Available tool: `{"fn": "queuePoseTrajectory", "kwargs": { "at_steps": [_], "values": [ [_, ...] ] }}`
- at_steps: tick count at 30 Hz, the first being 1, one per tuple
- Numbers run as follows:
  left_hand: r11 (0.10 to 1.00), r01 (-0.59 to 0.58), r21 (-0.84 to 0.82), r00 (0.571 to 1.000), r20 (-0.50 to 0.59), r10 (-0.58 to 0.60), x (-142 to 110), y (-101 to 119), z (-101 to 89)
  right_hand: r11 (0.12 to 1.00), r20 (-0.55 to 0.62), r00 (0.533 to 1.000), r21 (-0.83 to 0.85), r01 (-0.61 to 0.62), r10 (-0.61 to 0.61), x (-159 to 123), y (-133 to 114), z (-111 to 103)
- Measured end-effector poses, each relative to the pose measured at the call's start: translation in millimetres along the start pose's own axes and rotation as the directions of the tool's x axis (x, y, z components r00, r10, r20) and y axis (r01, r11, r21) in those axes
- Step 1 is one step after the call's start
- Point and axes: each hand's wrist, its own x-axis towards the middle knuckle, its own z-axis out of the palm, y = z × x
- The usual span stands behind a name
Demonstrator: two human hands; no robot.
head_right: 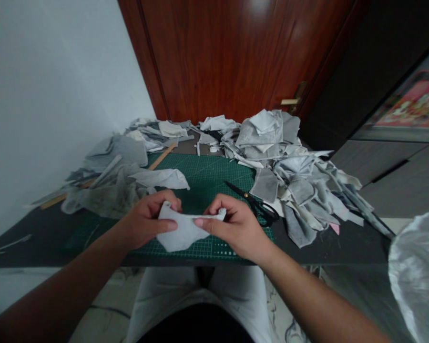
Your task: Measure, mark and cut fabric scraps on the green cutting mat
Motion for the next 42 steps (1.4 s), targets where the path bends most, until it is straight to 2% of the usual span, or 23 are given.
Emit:
{"fn": "queuePoseTrajectory", "kwargs": {
  "at_steps": [3,6,9,12,15,17,18,20,22,25,27,29,31,33,36,39,42],
  "values": [
    [0.994,0.060,-0.096,0.998,0.016,-0.059,-11.3,-6.8,9.6,0.997,-0.066,0.997,0.068,-0.034,0.038,-8.0,4.6,7.2],
    [0.964,0.005,-0.268,1.000,-0.016,-0.010,-19.4,-11.5,23.6,0.985,-0.041,0.994,0.143,-0.093,0.099,-14.7,7.6,10.4],
    [0.950,-0.006,-0.311,0.990,-0.138,-0.039,-25.3,-16.0,36.2,0.953,0.062,0.979,0.226,-0.203,0.194,-22.5,12.4,8.4],
    [0.965,0.096,-0.243,0.953,-0.258,-0.159,-31.2,-21.6,40.6,0.929,0.123,0.964,0.261,-0.261,0.237,-28.2,20.7,4.5],
    [0.979,0.192,-0.074,0.933,-0.295,-0.206,-36.4,-28.5,32.2,0.951,0.087,0.970,0.195,-0.239,0.226,-22.9,30.9,3.4],
    [0.959,0.211,0.187,0.942,-0.300,-0.149,-38.9,-34.3,19.0,0.978,0.035,0.978,0.040,-0.205,0.204,-11.2,38.4,5.3],
    [0.918,0.199,0.342,0.948,-0.304,-0.092,-39.8,-38.0,10.8,0.982,0.016,0.983,-0.061,-0.181,0.182,-3.6,42.5,6.9],
    [0.782,0.156,0.604,0.956,-0.290,0.034,-41.7,-48.1,-6.6,0.959,0.020,0.990,-0.254,-0.127,0.137,13.0,51.8,11.4],
    [0.645,0.121,0.755,0.960,-0.254,0.118,-44.0,-61.3,-21.9,0.918,0.071,0.991,-0.388,-0.081,0.117,28.6,61.9,17.5],
    [0.499,0.094,0.862,0.971,-0.189,0.145,-48.1,-80.1,-35.3,0.906,0.182,0.974,-0.420,-0.048,0.136,45.7,75.3,28.4],
    [0.465,0.095,0.880,0.969,-0.188,0.157,-50.0,-86.6,-38.4,0.939,0.269,0.953,-0.340,-0.041,0.139,52.8,81.6,35.4],
    [0.466,0.100,0.879,0.971,-0.189,0.148,-50.1,-87.3,-39.5,0.968,0.339,0.931,-0.243,-0.053,0.136,57.8,86.3,41.1],
    [0.474,0.095,0.875,0.979,-0.168,0.114,-48.6,-84.8,-40.7,0.975,0.349,0.928,-0.216,-0.060,0.134,62.1,90.9,45.4],
    [0.502,0.075,0.861,0.988,-0.134,0.082,-46.7,-82.2,-42.2,0.947,0.284,0.948,-0.319,-0.045,0.141,66.4,96.5,49.0],
    [0.562,0.053,0.826,0.991,-0.112,0.070,-46.2,-80.9,-44.0,0.854,0.184,0.973,-0.519,-0.023,0.138,73.9,106.0,55.0],
    [0.600,0.032,0.799,0.993,-0.096,0.075,-49.8,-82.1,-46.3,0.808,0.172,0.977,-0.590,-0.003,0.130,82.1,113.9,62.6],
    [0.622,0.005,0.783,0.995,-0.069,0.078,-55.1,-83.8,-48.4,0.760,0.222,0.968,-0.648,0.053,0.121,88.1,120.0,70.0]
  ]
}}
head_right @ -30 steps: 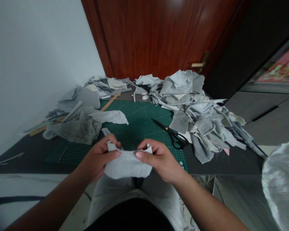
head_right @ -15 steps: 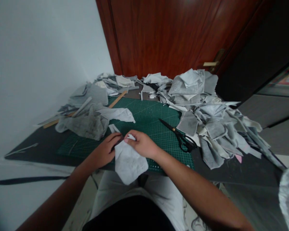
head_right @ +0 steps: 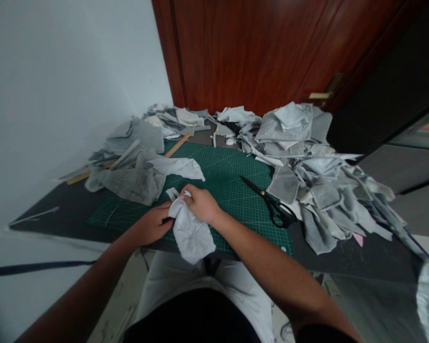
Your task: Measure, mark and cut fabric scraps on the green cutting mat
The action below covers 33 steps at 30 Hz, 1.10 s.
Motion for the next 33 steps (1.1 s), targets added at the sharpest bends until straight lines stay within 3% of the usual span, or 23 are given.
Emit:
{"fn": "queuePoseTrajectory", "kwargs": {
  "at_steps": [3,8,12,15,18,23,26,29,33],
  "values": [
    [0.998,-0.005,0.068,1.000,-0.008,0.006,-5.6,0.2,0.8,0.993,0.069,0.995,-0.088,0.083,-0.078,1.5,1.6,6.7],
    [0.932,0.070,0.355,0.997,-0.040,-0.059,-16.8,5.0,0.4,0.959,0.116,0.987,-0.249,0.136,-0.110,-4.8,3.2,11.0],
    [0.909,0.086,0.408,0.995,-0.076,-0.060,-22.3,5.5,-3.9,0.919,0.095,0.995,-0.391,0.052,-0.016,-2.2,-3.4,10.6],
    [0.891,0.029,0.454,0.999,0.000,-0.032,-20.3,5.8,-7.8,0.872,0.059,0.995,-0.487,-0.046,0.085,4.5,-10.6,11.7],
    [0.839,0.119,0.531,0.992,-0.019,-0.129,-14.7,7.3,-13.6,0.829,0.026,0.988,-0.548,-0.113,0.152,10.1,-16.0,13.8],
    [0.771,0.311,0.555,0.946,-0.104,-0.307,-2.6,6.4,-20.5,0.789,-0.027,0.976,-0.584,-0.190,0.215,14.5,-17.3,16.5],
    [0.733,0.380,0.564,0.924,-0.186,-0.335,5.1,2.5,-19.1,0.787,-0.055,0.973,-0.578,-0.214,0.224,13.7,-16.4,17.0],
    [0.724,0.368,0.583,0.930,-0.224,-0.291,11.4,-3.2,-17.1,0.807,-0.080,0.978,-0.555,-0.203,0.191,10.6,-15.5,15.5],
    [0.798,0.300,0.522,0.953,-0.200,-0.227,16.5,-11.2,-17.8,0.845,-0.104,0.986,-0.507,-0.168,0.134,8.2,-11.0,13.0]
  ]
}}
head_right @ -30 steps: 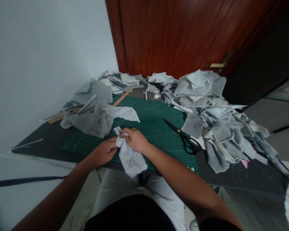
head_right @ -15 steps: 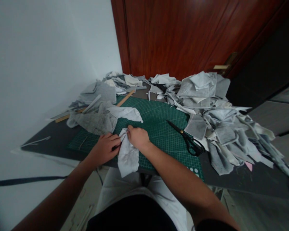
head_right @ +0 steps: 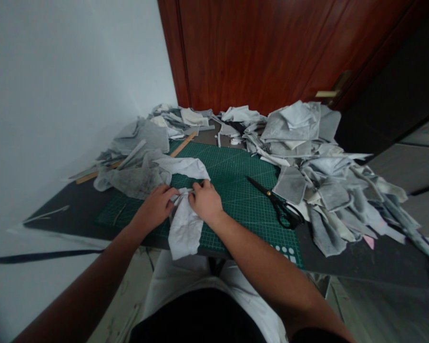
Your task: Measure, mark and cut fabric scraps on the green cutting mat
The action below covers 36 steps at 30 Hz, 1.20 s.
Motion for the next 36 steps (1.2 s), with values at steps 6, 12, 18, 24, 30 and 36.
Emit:
{"fn": "queuePoseTrajectory", "kwargs": {
  "at_steps": [6,12,18,24,30,36],
  "values": [
    [0.976,0.120,-0.180,0.993,0.041,-0.115,13.0,-0.7,-2.7,0.987,-0.041,0.996,0.133,0.090,-0.085,3.7,5.3,4.9],
    [0.810,0.025,-0.586,0.995,-0.062,-0.076,15.3,2.4,-20.1,0.883,-0.266,0.934,0.342,0.322,-0.238,-14.8,2.4,-28.7],
    [0.491,-0.101,-0.865,0.993,-0.054,0.109,-3.6,32.9,-52.1,0.705,-0.586,0.780,0.457,0.542,-0.220,-54.2,-7.3,-80.9],
    [0.467,-0.164,-0.869,0.977,-0.077,0.198,-9.2,60.8,-78.3,0.712,-0.568,0.775,0.421,0.563,-0.277,-87.4,1.6,-119.3],
    [0.510,-0.270,-0.817,0.941,-0.112,0.320,-13.0,75.7,-106.5,0.690,-0.368,0.847,0.496,0.528,-0.383,-118.4,25.1,-155.3],
    [0.654,-0.327,-0.682,0.868,0.056,0.493,-12.7,94.7,-129.8,0.750,-0.254,0.841,0.382,0.540,-0.477,-138.3,28.6,-184.5]
  ]
}}
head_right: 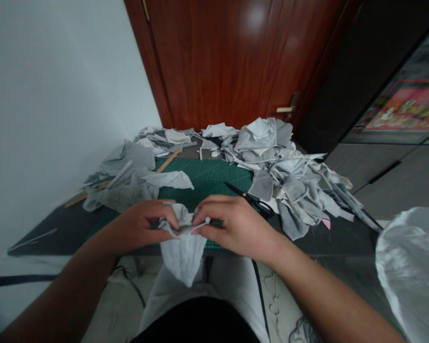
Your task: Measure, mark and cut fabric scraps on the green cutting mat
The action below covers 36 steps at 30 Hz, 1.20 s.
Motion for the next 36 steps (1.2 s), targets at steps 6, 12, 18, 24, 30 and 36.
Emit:
{"fn": "queuePoseTrajectory", "kwargs": {
  "at_steps": [6,12,18,24,30,36],
  "values": [
    [0.996,-0.022,0.088,0.996,-0.084,0.029,-6.2,6.0,-7.2,0.980,0.038,0.996,-0.187,-0.068,0.077,-6.5,-11.4,-12.0],
    [0.996,-0.078,-0.052,0.993,-0.093,0.073,-4.2,-0.2,-1.8,0.994,0.012,0.999,-0.103,-0.042,0.043,-2.9,-9.3,-8.1],
    [0.993,0.050,-0.108,0.985,-0.161,-0.068,-0.9,-11.6,1.5,0.997,-0.024,0.997,-0.035,-0.068,0.067,-0.9,-9.2,-6.2],
    [0.978,0.079,-0.194,0.962,-0.244,-0.126,-12.2,-18.4,1.4,0.993,-0.003,0.994,0.041,-0.109,0.109,-5.3,-7.4,-5.1],
    [0.942,-0.041,-0.333,0.972,-0.233,-0.040,-20.2,-21.7,1.6,0.957,-0.054,0.967,0.169,-0.237,0.249,-8.7,-3.9,1.4],
    [0.971,0.038,-0.236,0.982,-0.170,-0.080,-18.8,-15.4,4.1,0.979,-0.044,0.979,0.059,-0.195,0.198,-8.4,-4.0,4.9]
  ]
}}
